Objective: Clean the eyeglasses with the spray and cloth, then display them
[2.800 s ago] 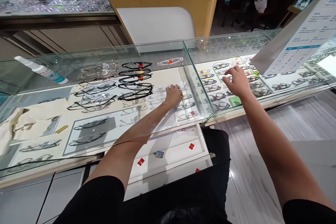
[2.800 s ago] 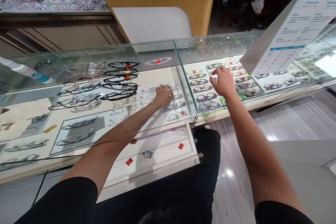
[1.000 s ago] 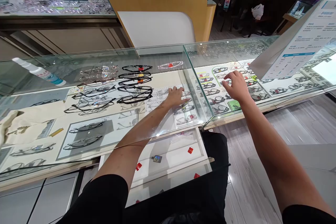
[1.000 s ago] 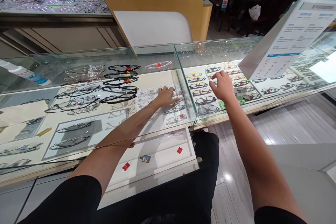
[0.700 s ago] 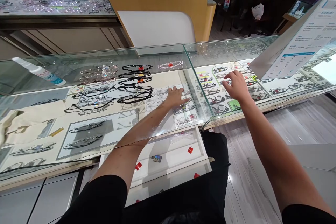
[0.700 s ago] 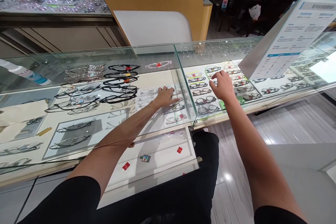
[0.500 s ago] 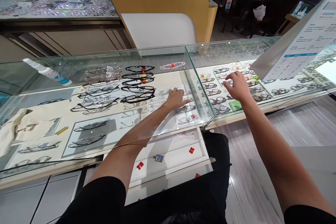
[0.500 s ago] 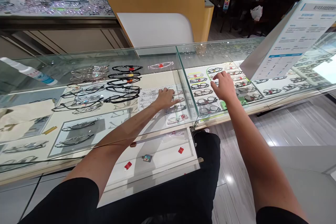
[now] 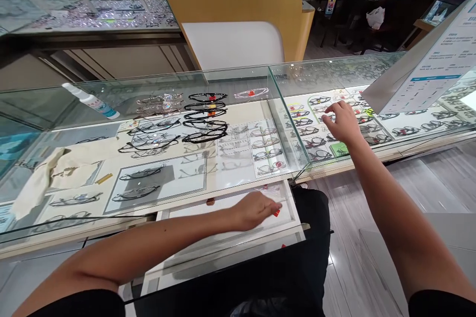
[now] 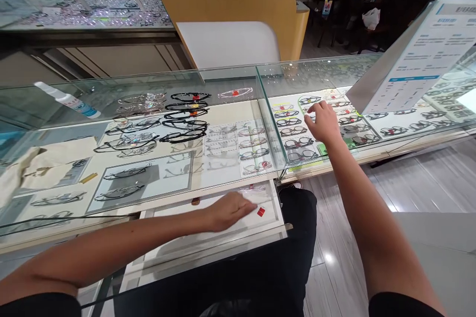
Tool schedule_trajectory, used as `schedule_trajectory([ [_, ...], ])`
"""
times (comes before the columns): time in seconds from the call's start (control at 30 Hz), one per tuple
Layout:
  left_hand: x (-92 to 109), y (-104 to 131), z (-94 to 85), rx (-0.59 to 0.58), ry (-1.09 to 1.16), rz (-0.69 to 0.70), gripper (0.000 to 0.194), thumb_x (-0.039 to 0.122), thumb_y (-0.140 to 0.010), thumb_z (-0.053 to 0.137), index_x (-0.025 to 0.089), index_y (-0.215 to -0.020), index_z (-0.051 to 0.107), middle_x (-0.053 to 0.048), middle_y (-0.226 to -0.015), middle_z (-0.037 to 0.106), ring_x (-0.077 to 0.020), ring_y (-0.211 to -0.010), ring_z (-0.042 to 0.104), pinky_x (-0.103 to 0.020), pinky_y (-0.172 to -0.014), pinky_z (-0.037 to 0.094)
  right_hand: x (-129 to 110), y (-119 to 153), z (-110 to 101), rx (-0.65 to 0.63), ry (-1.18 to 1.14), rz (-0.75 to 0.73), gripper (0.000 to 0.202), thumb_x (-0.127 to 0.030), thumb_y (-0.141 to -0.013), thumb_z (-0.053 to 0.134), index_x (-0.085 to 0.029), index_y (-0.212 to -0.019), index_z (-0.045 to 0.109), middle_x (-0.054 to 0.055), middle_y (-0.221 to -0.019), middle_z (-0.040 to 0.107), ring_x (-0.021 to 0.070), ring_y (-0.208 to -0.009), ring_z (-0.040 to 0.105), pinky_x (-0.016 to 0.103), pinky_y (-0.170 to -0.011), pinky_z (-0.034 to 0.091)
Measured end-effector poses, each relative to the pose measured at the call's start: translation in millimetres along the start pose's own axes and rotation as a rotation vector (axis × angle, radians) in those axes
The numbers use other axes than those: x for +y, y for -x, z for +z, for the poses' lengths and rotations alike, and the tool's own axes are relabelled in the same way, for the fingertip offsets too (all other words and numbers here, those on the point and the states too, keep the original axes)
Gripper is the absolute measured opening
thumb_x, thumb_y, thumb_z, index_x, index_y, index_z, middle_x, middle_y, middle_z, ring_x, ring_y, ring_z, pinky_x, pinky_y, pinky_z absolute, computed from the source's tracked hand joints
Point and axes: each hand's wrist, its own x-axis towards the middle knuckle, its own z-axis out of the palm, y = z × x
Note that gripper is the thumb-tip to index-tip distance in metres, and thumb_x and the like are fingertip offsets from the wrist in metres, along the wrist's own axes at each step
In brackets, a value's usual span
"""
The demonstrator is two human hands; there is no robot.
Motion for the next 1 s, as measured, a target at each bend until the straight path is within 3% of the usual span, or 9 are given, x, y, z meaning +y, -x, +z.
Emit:
schedule_trajectory([
  [0.13,61.7,45.8,-26.1,-0.253,0.314,0.051,0.075,0.071,-0.111,0.051,0.023,-0.061,0.023,0.005,-0.053,0.021,-0.0118,-0.050,0.018,-0.037,-0.052,0.019,-2.2,0.7,-1.3,-0.022,0.011,0.013,0.029,-0.043,-0.104,0.054,-0.022,-0.117,0.069,0.021,-0.127,0.070,0.0456,-0.121,0.063,0.062,-0.106,0.053],
  [0.2,85.6,50.9,-58.9,-0.142,0.164,0.208,0.068,0.061,-0.114,0.051,0.022,-0.063,0.032,0.004,-0.055,0.032,-0.0121,-0.052,0.029,-0.034,-0.058,0.029,-2.6,0.7,-1.3,-0.019,0.018,0.017,0.029,-0.043,-0.104,0.055,-0.022,-0.117,0.070,0.021,-0.128,0.070,0.0455,-0.122,0.063,0.062,-0.106,0.053],
  [0.27,96.9,41.6,-101.9,0.100,-0.146,0.211,0.058,0.051,-0.117,0.045,0.021,-0.068,0.043,0.001,-0.061,0.048,-0.0143,-0.057,0.044,-0.032,-0.066,0.037,-2.2,0.5,-0.6,-0.011,0.018,0.019,0.029,-0.043,-0.103,0.055,-0.022,-0.117,0.070,0.021,-0.128,0.070,0.0457,-0.121,0.063,0.062,-0.106,0.053],
  [0.33,93.6,19.7,-149.1,0.335,-0.493,0.050,0.046,0.044,-0.117,0.042,0.021,-0.080,0.059,-0.003,-0.075,0.063,-0.0185,-0.067,0.056,-0.033,-0.071,0.042,-1.4,0.2,0.6,-0.006,0.015,0.018,0.029,-0.042,-0.103,0.055,-0.023,-0.117,0.070,0.022,-0.128,0.070,0.0462,-0.121,0.063,0.063,-0.105,0.053],
  [0.4,77.9,-9.9,-192.7,0.491,-0.767,-0.060,0.036,0.033,-0.114,0.041,0.018,-0.107,0.073,-0.012,-0.113,0.075,-0.0261,-0.092,0.067,-0.039,-0.084,0.048,-0.6,-0.2,1.6,-0.008,0.011,0.017,0.029,-0.042,-0.102,0.054,-0.023,-0.117,0.070,0.022,-0.128,0.070,0.0468,-0.121,0.062,0.063,-0.105,0.052],
  [0.47,55.9,-41.9,-226.7,0.526,-0.953,-0.076,0.039,0.029,-0.111,0.043,0.016,-0.127,0.076,-0.017,-0.149,0.068,-0.0371,-0.128,0.062,-0.050,-0.103,0.047,-0.2,-0.5,2.3,-0.011,0.009,0.016,0.030,-0.043,-0.102,0.054,-0.022,-0.117,0.071,0.021,-0.127,0.069,0.0469,-0.121,0.062,0.063,-0.105,0.052],
  [0.53,34.1,-71.3,-248.7,0.480,-1.034,-0.154,0.046,0.025,-0.110,0.040,0.017,-0.132,0.079,-0.015,-0.163,0.063,-0.0419,-0.144,0.052,-0.058,-0.113,0.041,-0.3,-0.8,2.4,-0.008,0.006,0.016,0.030,-0.043,-0.102,0.054,-0.022,-0.116,0.071,0.021,-0.126,0.069,0.0467,-0.122,0.062,0.063,-0.106,0.052],
  [0.73,-0.1,-120.6,-267.1,0.437,-1.062,-0.300,0.049,0.026,-0.108,0.038,0.017,-0.115,0.086,-0.019,-0.143,0.074,-0.0440,-0.137,0.050,-0.060,-0.110,0.035,-2.1,-1.7,1.8,-0.013,0.008,0.025,0.029,-0.042,-0.102,0.055,-0.022,-0.116,0.071,0.022,-0.128,0.069,0.0465,-0.124,0.062,0.063,-0.107,0.052],
  [1.0,0.5,-124.7,-264.9,0.459,-0.998,-0.289,0.045,0.032,-0.110,0.044,0.011,-0.104,0.083,-0.026,-0.146,0.070,-0.0391,-0.129,0.042,-0.060,-0.111,0.028,-3.4,-2.3,1.9,-0.022,-0.016,0.039,0.030,-0.041,-0.102,0.054,-0.021,-0.117,0.070,0.023,-0.129,0.069,0.0472,-0.125,0.061,0.063,-0.108,0.051],
])
